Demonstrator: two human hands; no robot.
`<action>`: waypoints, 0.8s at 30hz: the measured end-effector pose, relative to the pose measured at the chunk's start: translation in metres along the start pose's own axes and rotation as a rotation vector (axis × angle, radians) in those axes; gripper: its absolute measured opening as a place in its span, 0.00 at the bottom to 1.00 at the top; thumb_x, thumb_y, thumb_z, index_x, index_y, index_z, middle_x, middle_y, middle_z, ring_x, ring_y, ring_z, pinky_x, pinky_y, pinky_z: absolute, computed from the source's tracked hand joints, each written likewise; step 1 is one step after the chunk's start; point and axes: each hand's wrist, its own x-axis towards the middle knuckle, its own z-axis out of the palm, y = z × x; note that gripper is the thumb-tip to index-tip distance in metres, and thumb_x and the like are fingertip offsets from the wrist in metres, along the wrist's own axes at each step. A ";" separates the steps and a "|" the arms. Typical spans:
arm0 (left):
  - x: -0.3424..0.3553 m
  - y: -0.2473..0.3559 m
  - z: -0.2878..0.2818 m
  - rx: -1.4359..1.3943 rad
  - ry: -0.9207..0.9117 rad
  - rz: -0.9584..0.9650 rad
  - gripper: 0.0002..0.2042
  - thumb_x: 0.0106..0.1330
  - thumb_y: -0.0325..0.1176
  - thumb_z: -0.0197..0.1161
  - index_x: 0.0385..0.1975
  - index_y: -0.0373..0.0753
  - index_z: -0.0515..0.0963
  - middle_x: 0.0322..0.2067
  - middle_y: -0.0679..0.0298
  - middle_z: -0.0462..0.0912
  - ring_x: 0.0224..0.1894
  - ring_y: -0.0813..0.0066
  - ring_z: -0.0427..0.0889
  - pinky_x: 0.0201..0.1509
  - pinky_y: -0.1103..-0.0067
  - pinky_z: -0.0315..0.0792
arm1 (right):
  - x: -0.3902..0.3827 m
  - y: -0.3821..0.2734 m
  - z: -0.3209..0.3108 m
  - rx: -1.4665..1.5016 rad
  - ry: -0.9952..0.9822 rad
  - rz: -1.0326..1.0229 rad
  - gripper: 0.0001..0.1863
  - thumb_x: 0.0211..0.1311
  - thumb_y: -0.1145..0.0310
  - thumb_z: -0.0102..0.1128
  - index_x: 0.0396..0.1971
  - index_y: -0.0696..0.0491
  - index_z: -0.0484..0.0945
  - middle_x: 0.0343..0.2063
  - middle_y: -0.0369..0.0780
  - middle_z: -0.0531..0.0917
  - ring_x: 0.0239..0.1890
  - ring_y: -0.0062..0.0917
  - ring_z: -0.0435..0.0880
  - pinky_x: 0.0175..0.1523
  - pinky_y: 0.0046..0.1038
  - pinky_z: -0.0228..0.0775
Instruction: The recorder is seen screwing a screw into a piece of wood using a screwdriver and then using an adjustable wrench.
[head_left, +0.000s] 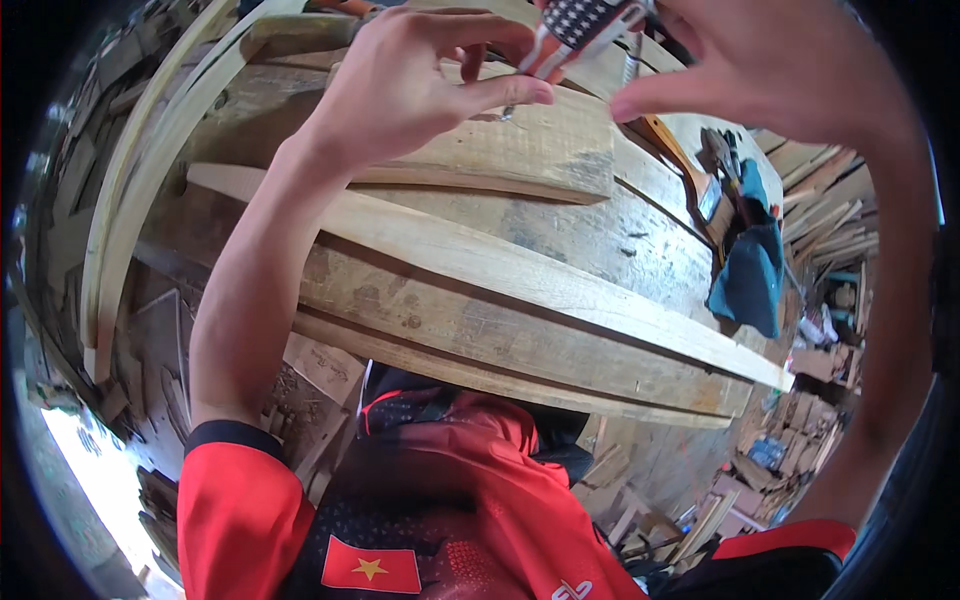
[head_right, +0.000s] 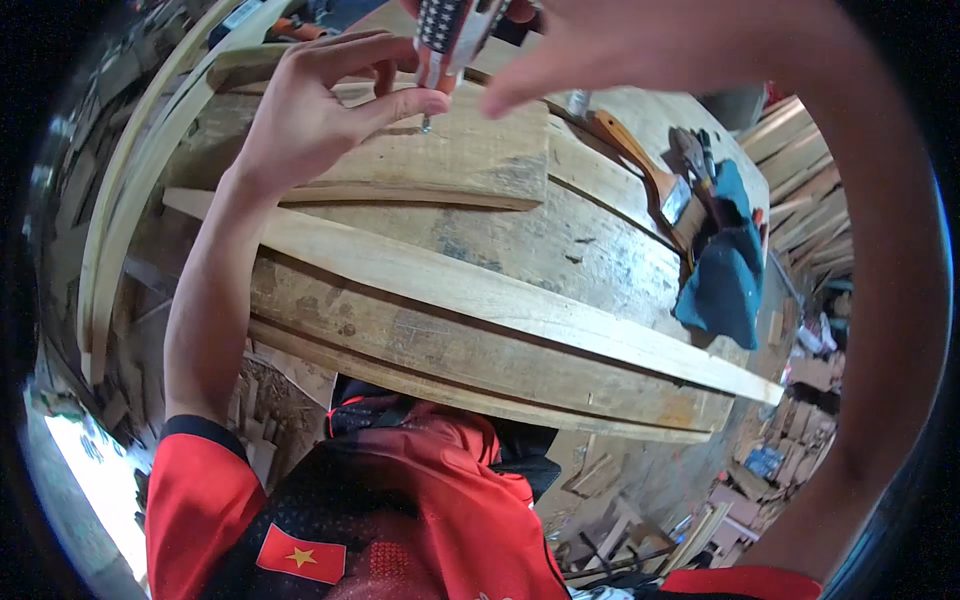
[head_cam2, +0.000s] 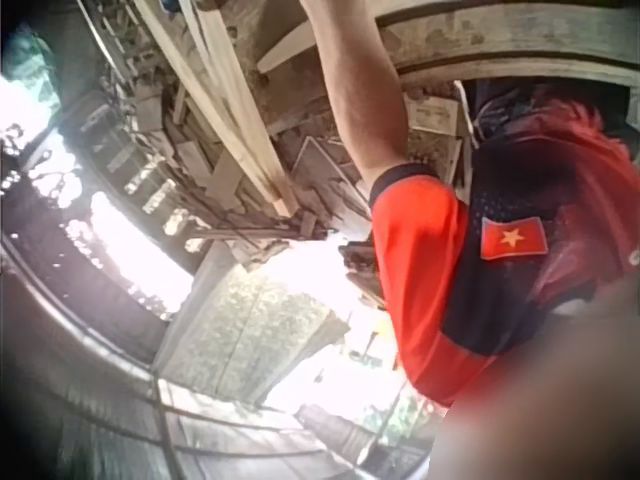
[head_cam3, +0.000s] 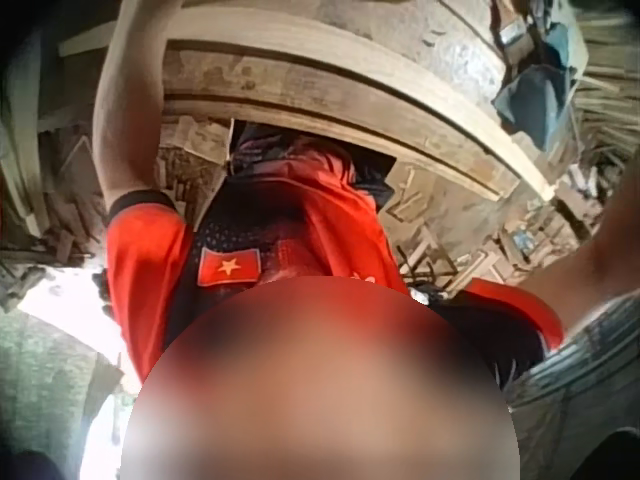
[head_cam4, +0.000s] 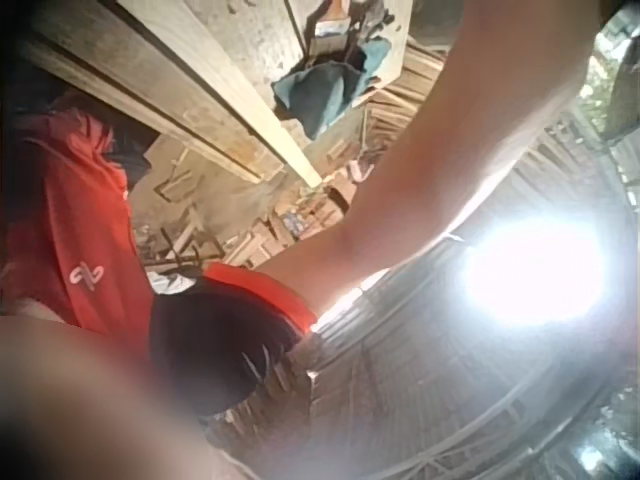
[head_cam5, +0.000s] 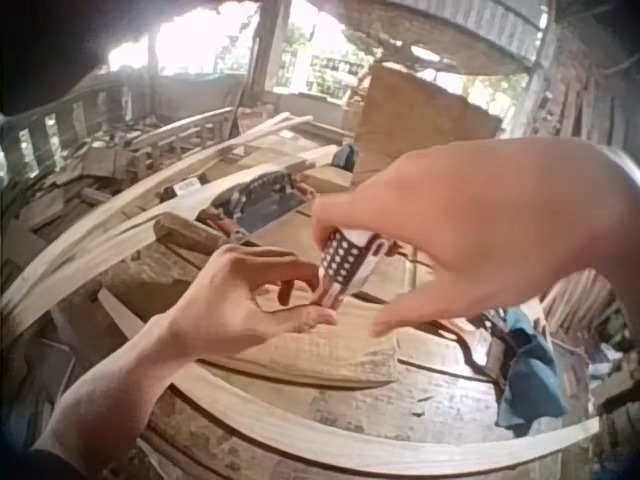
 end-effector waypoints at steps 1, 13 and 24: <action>-0.007 -0.002 -0.008 0.040 0.018 -0.042 0.17 0.60 0.42 0.78 0.43 0.41 0.87 0.38 0.68 0.89 0.34 0.80 0.83 0.43 0.80 0.80 | 0.021 -0.045 -0.022 -0.029 0.062 -0.076 0.22 0.69 0.53 0.64 0.48 0.58 0.76 0.32 0.49 0.83 0.40 0.40 0.86 0.44 0.42 0.75; -0.005 -0.008 -0.005 0.012 0.032 0.116 0.16 0.62 0.46 0.76 0.38 0.40 0.88 0.34 0.65 0.87 0.36 0.74 0.85 0.41 0.75 0.79 | 0.028 -0.068 -0.025 -0.091 -0.091 0.294 0.28 0.72 0.42 0.58 0.46 0.57 0.79 0.29 0.43 0.81 0.29 0.35 0.85 0.32 0.35 0.74; 0.005 -0.017 -0.001 -0.163 0.066 0.237 0.17 0.70 0.35 0.68 0.56 0.40 0.82 0.43 0.61 0.88 0.42 0.70 0.84 0.51 0.69 0.78 | 0.039 -0.038 -0.037 -0.100 -0.319 0.108 0.28 0.70 0.45 0.62 0.43 0.60 0.81 0.29 0.42 0.82 0.30 0.26 0.81 0.32 0.30 0.71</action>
